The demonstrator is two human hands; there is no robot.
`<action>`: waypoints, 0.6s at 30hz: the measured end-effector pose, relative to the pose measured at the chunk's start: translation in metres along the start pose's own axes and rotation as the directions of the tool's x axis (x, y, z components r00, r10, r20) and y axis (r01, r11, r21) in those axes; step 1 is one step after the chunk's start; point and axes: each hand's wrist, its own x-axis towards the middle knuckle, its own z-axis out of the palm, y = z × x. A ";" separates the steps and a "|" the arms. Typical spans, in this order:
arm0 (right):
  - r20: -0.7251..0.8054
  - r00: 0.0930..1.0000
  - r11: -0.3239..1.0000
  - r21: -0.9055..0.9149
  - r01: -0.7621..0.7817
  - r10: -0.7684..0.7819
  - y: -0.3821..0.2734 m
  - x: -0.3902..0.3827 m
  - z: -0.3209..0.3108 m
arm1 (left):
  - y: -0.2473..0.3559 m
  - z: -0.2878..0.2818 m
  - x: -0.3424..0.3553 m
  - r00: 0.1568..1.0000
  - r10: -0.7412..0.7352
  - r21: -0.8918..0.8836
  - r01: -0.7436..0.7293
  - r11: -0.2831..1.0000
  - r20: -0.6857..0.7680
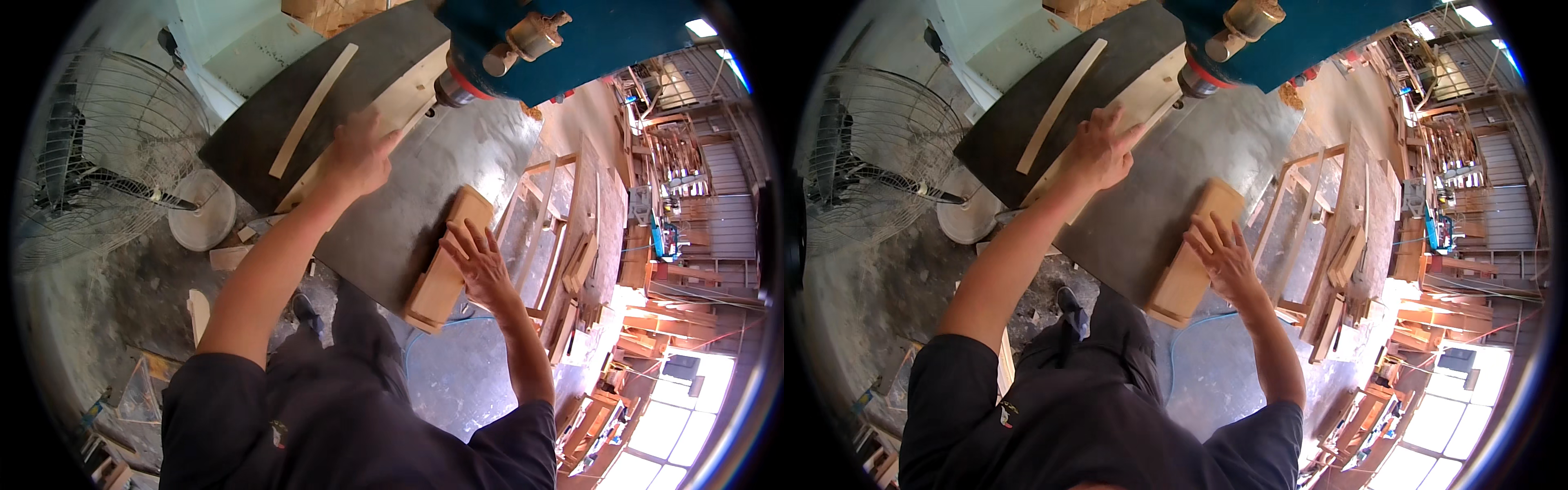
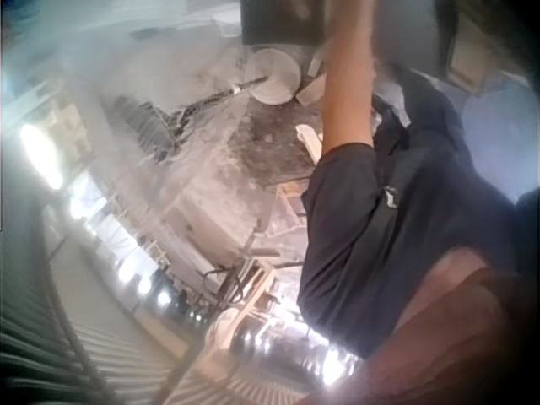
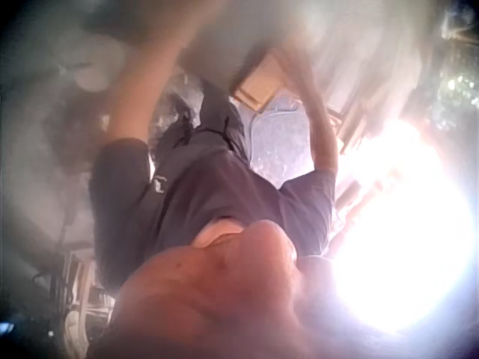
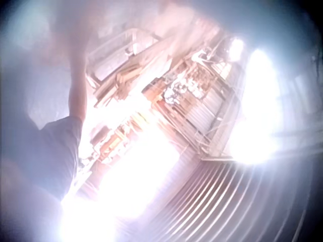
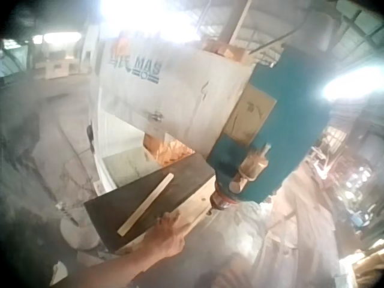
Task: The person operates a vertical spindle router to shape the edges of small wooden planks. They feed each plank through the machine one at a time, guiding it with both hands, and then stack the finished pieces on a nearby workbench.
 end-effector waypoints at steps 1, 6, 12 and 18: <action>0.025 0.999 0.999 0.027 -0.039 0.038 -0.003 0.006 -0.005 | -0.001 -0.001 0.001 1.000 0.018 0.005 -0.018 1.000 -0.020; -0.156 0.956 0.908 0.381 -0.174 0.248 0.022 0.031 0.020 | 0.007 -0.010 0.002 0.999 0.000 0.008 0.000 1.000 0.035; -0.402 0.744 0.834 0.396 -0.384 0.533 0.025 0.071 0.061 | 0.004 -0.013 0.002 0.999 0.038 0.045 -0.039 0.998 0.029; -0.547 0.666 0.853 0.428 -0.298 0.507 0.023 0.107 0.066 | 0.005 -0.019 0.005 0.994 0.029 0.016 -0.031 0.999 0.102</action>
